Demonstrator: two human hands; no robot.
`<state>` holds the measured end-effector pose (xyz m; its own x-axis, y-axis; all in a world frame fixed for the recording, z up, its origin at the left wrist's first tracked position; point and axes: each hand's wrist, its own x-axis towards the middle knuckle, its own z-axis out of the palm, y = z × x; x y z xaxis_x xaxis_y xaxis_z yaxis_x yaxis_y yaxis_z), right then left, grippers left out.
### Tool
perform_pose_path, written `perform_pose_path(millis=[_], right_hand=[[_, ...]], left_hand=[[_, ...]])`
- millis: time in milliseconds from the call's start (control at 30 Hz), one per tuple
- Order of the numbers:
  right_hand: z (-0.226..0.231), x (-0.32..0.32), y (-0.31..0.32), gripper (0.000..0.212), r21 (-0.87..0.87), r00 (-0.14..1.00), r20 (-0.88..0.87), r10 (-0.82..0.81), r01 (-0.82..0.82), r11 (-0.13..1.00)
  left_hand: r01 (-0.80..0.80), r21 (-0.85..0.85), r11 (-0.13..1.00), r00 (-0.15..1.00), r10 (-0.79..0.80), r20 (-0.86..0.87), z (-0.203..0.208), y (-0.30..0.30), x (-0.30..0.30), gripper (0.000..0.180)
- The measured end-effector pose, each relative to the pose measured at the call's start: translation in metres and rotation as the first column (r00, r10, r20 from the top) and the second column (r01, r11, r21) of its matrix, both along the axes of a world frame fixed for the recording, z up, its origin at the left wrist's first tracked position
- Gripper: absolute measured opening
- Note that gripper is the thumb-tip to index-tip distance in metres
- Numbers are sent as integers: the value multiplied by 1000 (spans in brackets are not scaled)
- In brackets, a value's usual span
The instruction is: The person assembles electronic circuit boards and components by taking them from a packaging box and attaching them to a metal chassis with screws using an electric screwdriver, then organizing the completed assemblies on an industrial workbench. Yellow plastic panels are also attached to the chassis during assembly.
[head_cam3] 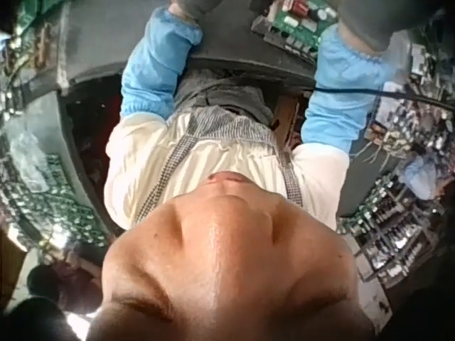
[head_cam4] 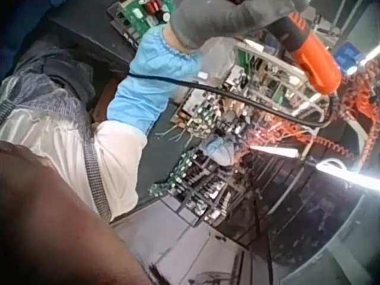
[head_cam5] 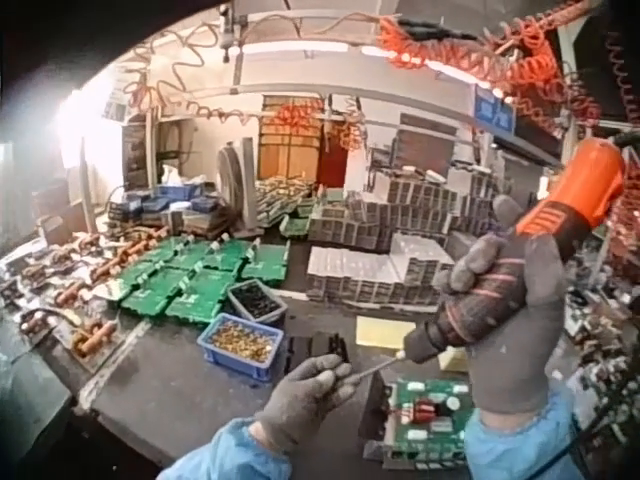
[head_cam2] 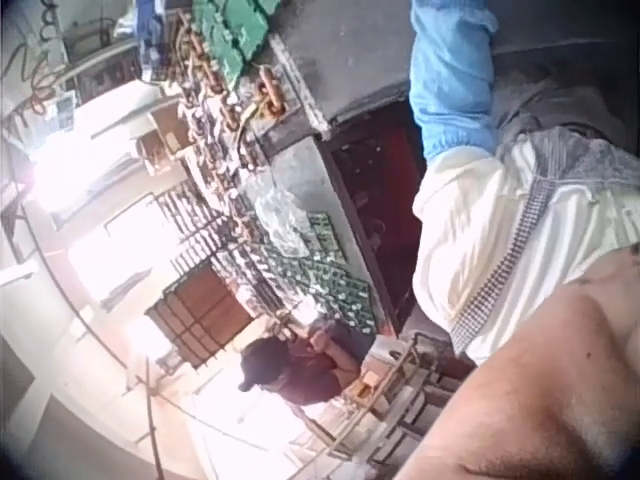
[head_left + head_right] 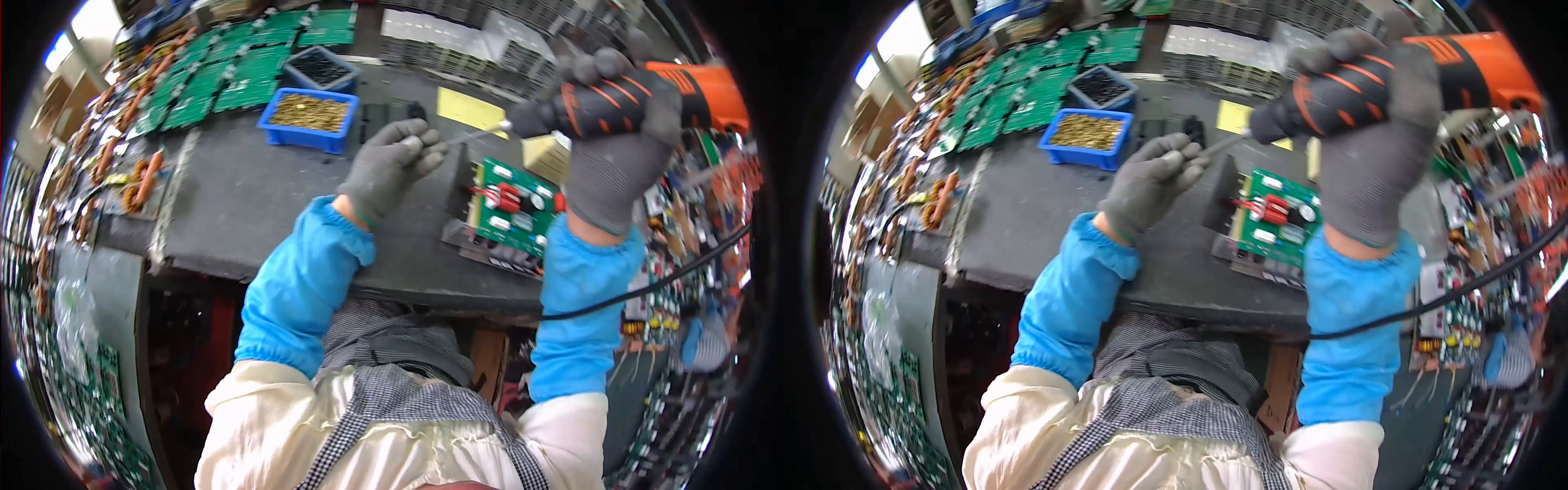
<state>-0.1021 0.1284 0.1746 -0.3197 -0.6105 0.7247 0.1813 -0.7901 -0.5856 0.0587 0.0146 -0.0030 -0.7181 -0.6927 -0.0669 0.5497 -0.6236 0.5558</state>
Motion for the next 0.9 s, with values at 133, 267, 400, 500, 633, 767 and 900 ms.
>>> perform_pose_path(millis=[133, 267, 400, 500, 633, 767, 900], right_hand=[[-10, 9, 4, 59, 10, 981, 42, -190, 189, 982], [-16, 13, 4, 60, 20, 958, 55, -282, 282, 959], [-19, 17, 2, 60, 21, 942, -3, -336, 336, 942], [-21, 17, -1, 60, 33, 955, 22, -295, 295, 955], [-25, 16, -4, 56, -9, 961, 34, -276, 276, 961], [-26, 13, -5, 49, 7, 959, 144, -245, 247, 969], [-23, 18, -3, 41, 65, 941, 104, -324, 318, 946]], left_hand=[[0, -355, 935, 972, 83, 220, 16, 14, 7, 34], [-24, -646, 763, 928, 257, 269, 14, 21, 6, 33], [-19, -660, 751, 919, 273, 284, 16, 22, 11, 28], [-9, -671, 742, 909, 285, 304, 18, 19, 14, 25], [18, -690, 723, 896, 294, 332, 20, 20, 14, 25], [13, -661, 750, 888, 295, 352, 25, 21, 15, 25], [4, -662, 750, 871, 322, 370, 19, 23, 10, 22]])
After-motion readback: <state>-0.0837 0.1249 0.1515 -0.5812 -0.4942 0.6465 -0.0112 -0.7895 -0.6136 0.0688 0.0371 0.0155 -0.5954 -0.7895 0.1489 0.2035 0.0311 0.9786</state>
